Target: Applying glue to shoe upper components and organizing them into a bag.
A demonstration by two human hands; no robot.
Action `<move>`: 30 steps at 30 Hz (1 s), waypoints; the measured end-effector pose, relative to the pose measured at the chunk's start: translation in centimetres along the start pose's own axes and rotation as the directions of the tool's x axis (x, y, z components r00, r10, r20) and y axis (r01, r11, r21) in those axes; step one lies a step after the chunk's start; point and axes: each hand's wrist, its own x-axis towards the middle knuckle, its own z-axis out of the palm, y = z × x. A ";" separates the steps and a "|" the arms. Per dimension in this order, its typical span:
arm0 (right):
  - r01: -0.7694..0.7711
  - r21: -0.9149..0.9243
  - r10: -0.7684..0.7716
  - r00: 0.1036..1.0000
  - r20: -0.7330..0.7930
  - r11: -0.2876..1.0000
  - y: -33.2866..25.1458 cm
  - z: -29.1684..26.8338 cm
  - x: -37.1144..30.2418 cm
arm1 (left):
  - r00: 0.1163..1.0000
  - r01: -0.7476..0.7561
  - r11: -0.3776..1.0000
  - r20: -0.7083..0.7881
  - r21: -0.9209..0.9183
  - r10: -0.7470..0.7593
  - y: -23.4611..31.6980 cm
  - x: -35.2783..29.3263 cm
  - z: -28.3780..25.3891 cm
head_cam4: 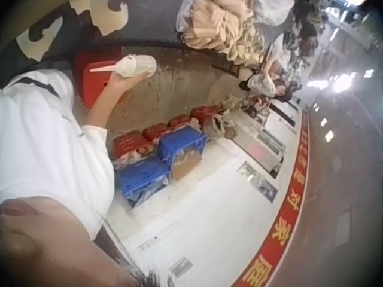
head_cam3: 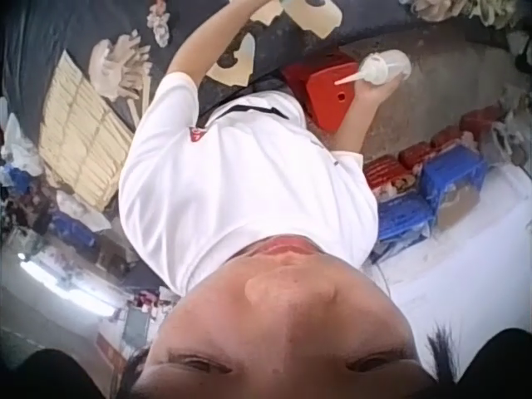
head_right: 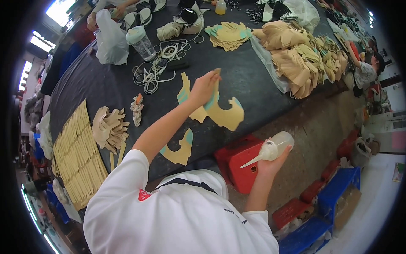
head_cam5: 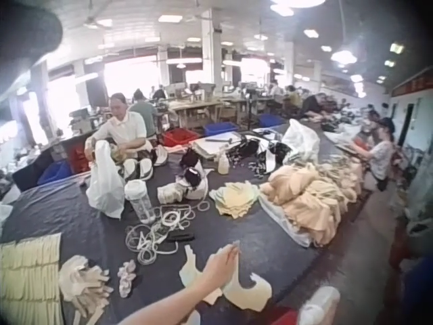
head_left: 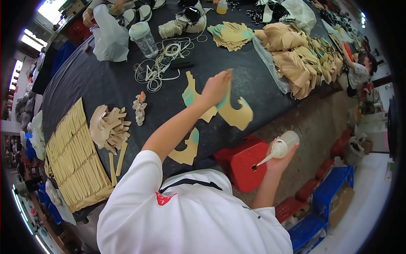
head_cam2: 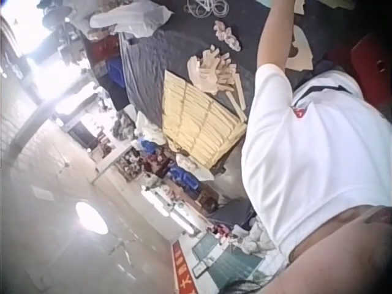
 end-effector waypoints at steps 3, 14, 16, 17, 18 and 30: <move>0.015 -0.022 -0.016 0.998 -0.066 1.000 0.4 -1.4 0.4 | 0.993 0.108 0.979 -0.071 0.174 -0.097 -7.9 -1.1 0.4; -0.158 -0.024 0.156 0.986 -0.065 0.987 1.4 -2.8 1.6 | 0.914 0.383 0.629 -0.180 0.676 -0.364 -14.4 -3.2 -2.4; -0.199 -0.032 0.196 0.977 -0.077 0.979 2.0 -1.8 1.2 | 0.939 0.291 0.615 -0.343 0.733 -0.036 -15.1 -4.0 -2.9; -0.215 -0.044 0.212 0.975 -0.070 0.976 2.3 -1.3 1.0 | 0.932 0.311 0.608 -0.360 0.730 -0.044 -15.5 -4.5 -3.3; -0.202 -0.045 0.197 0.977 -0.086 0.978 2.5 -1.0 0.8 | 0.899 0.364 0.663 -0.433 0.654 -0.066 -15.0 -4.9 -3.8; -0.429 -0.119 0.436 0.899 0.041 0.896 7.8 2.1 0.4 | 0.715 0.679 0.633 -0.530 0.372 -0.456 -13.6 -21.3 -7.6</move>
